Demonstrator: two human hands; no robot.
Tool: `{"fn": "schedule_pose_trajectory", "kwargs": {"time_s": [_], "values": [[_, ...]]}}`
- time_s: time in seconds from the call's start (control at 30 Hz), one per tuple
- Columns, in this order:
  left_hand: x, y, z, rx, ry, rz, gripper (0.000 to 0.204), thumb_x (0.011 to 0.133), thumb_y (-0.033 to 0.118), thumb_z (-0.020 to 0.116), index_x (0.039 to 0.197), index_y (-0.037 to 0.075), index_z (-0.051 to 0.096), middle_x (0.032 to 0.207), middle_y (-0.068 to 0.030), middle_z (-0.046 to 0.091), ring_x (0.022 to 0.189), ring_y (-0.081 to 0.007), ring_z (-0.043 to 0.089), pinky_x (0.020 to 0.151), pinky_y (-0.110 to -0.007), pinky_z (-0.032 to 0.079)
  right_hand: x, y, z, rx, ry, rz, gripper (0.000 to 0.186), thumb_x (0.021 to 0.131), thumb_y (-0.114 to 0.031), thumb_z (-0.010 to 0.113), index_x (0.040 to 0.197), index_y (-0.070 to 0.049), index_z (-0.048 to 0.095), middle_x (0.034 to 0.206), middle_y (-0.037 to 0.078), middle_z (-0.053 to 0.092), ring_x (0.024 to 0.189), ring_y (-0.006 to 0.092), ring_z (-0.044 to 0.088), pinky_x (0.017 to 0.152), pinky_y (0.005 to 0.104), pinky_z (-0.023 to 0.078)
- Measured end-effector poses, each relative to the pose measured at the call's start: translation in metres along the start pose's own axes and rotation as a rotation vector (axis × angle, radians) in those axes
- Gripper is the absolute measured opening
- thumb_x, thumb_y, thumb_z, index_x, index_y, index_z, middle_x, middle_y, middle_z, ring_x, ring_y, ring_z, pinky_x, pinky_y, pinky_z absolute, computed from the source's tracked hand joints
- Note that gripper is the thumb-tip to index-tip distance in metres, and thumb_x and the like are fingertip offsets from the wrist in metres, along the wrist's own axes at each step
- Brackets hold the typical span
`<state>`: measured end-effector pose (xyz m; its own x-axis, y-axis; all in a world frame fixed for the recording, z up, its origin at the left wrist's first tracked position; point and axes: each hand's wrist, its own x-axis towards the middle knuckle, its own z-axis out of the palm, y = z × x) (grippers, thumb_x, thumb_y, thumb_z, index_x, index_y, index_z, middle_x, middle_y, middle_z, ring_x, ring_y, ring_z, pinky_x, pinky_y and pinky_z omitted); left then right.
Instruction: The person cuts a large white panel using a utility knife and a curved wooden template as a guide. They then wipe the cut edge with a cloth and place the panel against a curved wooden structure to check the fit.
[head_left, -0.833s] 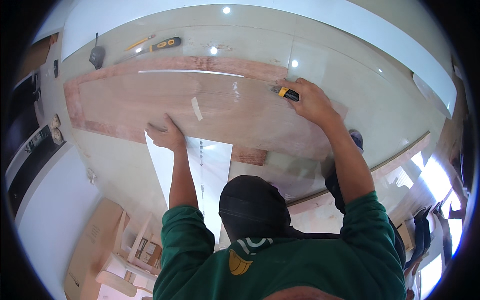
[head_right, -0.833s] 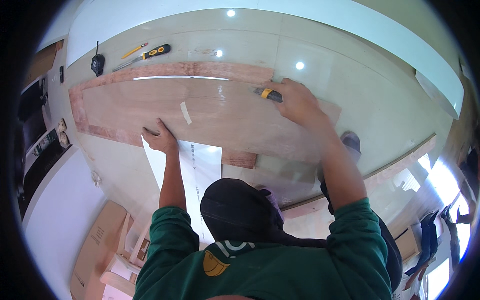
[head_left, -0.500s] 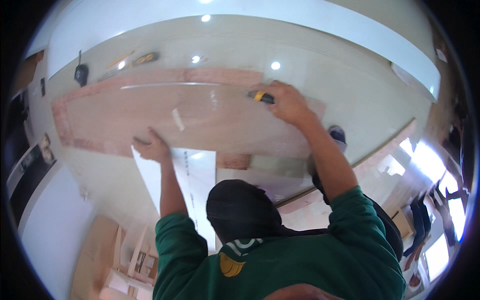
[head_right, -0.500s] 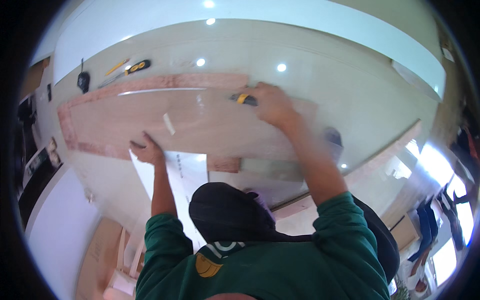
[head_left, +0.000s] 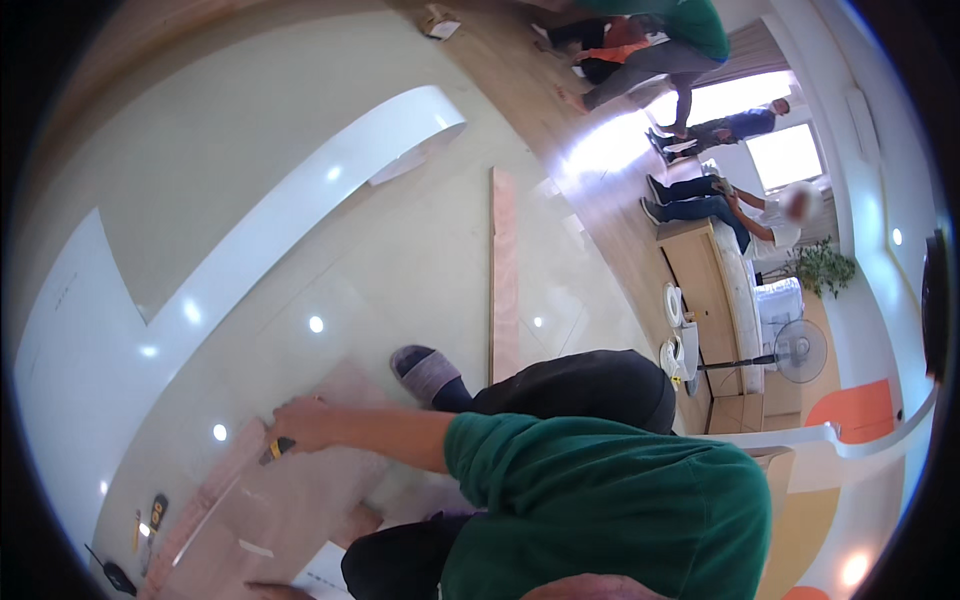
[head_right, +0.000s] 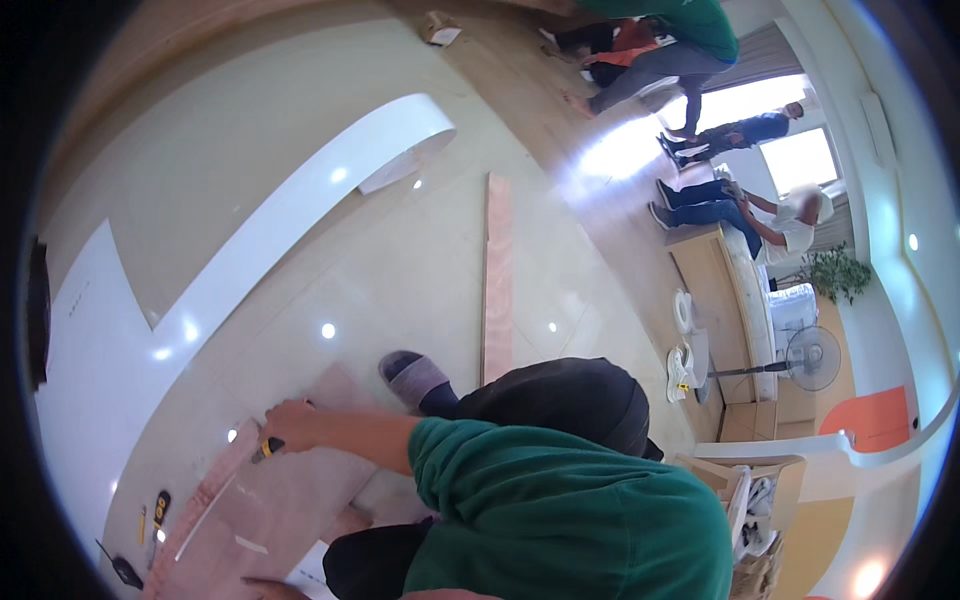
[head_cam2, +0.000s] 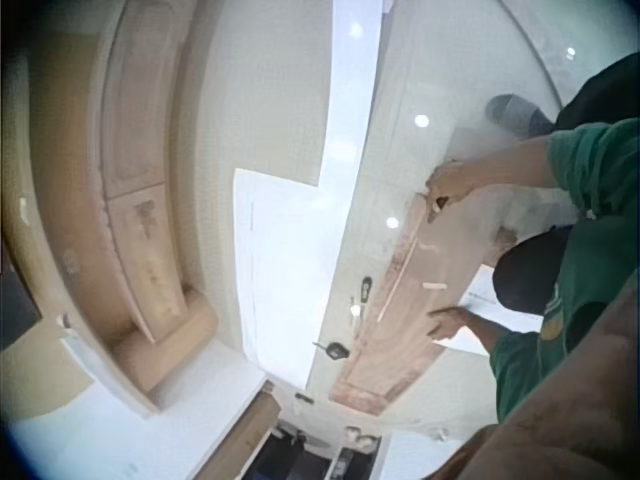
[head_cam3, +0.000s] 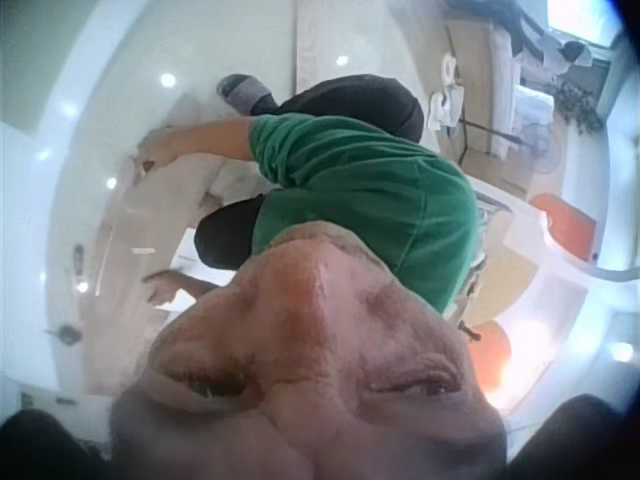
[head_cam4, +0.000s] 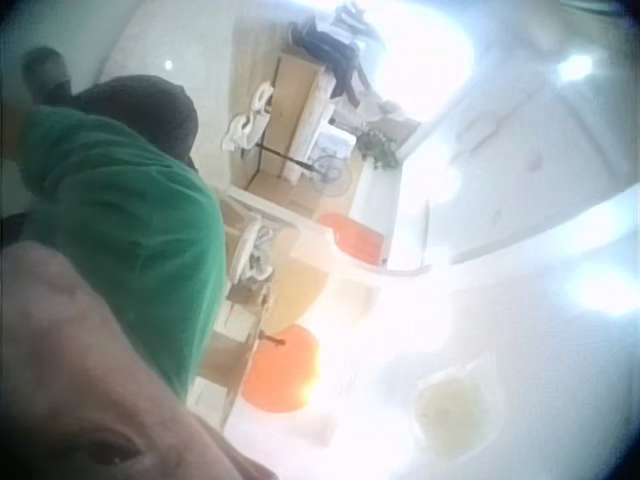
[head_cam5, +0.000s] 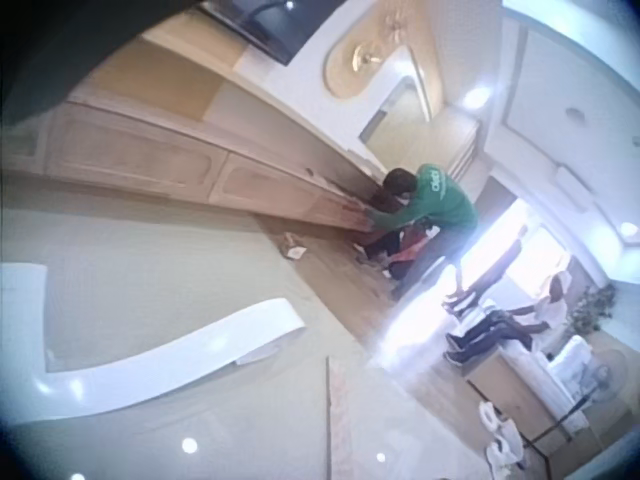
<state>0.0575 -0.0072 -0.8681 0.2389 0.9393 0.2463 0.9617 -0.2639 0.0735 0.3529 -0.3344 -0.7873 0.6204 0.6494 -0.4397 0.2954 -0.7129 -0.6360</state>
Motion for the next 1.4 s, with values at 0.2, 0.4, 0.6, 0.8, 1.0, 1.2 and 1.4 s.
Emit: {"fn": "schedule_pose_trajectory", "kwargs": {"time_s": [0.2,0.4,0.6,0.8,1.0,1.2,1.4], "values": [[0.016,0.012,0.005,-0.028,-0.014,-0.005,0.096,0.086,0.073,0.044,0.141,-0.006,0.038,0.141,-0.0322,0.042,0.130,-0.0489,0.040,0.098,-0.067,0.034,0.012,-0.013,0.010,-0.029,0.045,-0.028,0.044,0.077,-0.020,0.075,0.119,-0.027,0.065,0.104,0.009,0.062,0.105,0.0304,0.058,0.090,0.0440,0.046],[0.023,0.010,0.012,0.000,-0.051,-0.022,0.096,0.086,0.072,0.045,0.142,-0.006,0.036,0.142,-0.0327,0.039,0.132,-0.0487,0.038,0.100,-0.067,0.032,0.024,-0.005,0.026,-0.040,0.067,-0.050,0.037,0.080,-0.030,0.074,0.116,-0.026,0.066,0.104,0.009,0.063,0.104,0.0289,0.060,0.090,0.0420,0.045],[0.015,0.019,0.005,-0.027,-0.077,-0.066,0.096,0.087,0.071,0.045,0.143,-0.006,0.034,0.143,-0.0332,0.037,0.133,-0.0485,0.036,0.101,-0.067,0.030,0.020,-0.007,0.021,-0.035,0.105,-0.061,0.041,0.078,-0.030,0.076,0.117,-0.026,0.066,0.101,0.008,0.062,0.102,0.0297,0.059,0.089,0.0421,0.045],[0.005,0.014,0.014,-0.020,-0.093,-0.079,0.096,0.087,0.070,0.046,0.144,-0.006,0.032,0.145,-0.0337,0.034,0.135,-0.0484,0.034,0.103,-0.067,0.028,0.015,0.003,0.019,-0.031,0.114,-0.073,0.041,0.077,-0.034,0.076,0.116,-0.026,0.065,0.102,0.009,0.062,0.105,0.0287,0.059,0.092,0.0427,0.044],[0.001,-0.059,0.114,0.055,0.200,0.118,0.070,0.090,0.062,0.054,0.126,0.002,0.056,0.114,-0.0184,0.061,0.098,-0.0388,0.060,0.072,-0.051,0.049,0.034,0.008,0.025,0.027,0.189,-0.160,0.033,0.074,-0.025,0.075,0.106,-0.017,0.072,0.103,0.012,0.068,0.102,0.0332,0.060,0.092,0.0461,0.045],[0.015,-0.009,0.045,-0.180,-0.050,-0.029,0.095,0.080,0.060,0.066,0.143,-0.005,0.036,0.148,-0.0245,0.037,0.140,-0.0392,0.029,0.115,-0.054,0.016,0.021,0.010,0.043,-0.069,0.345,-0.273,0.045,0.079,-0.019,0.073,0.122,-0.012,0.065,0.108,0.014,0.064,0.103,0.0319,0.059,0.091,0.0424,0.048],[0.000,0.026,-0.005,-0.306,-0.123,-0.185,0.094,0.083,0.057,0.064,0.144,-0.007,0.032,0.149,-0.0285,0.033,0.142,-0.0420,0.022,0.115,-0.056,0.012,0.019,-0.014,0.013,0.003,0.130,-0.057,0.046,0.076,-0.026,0.077,0.120,-0.015,0.067,0.096,0.009,0.060,0.090,0.0284,0.060,0.081,0.0395,0.050]]}}
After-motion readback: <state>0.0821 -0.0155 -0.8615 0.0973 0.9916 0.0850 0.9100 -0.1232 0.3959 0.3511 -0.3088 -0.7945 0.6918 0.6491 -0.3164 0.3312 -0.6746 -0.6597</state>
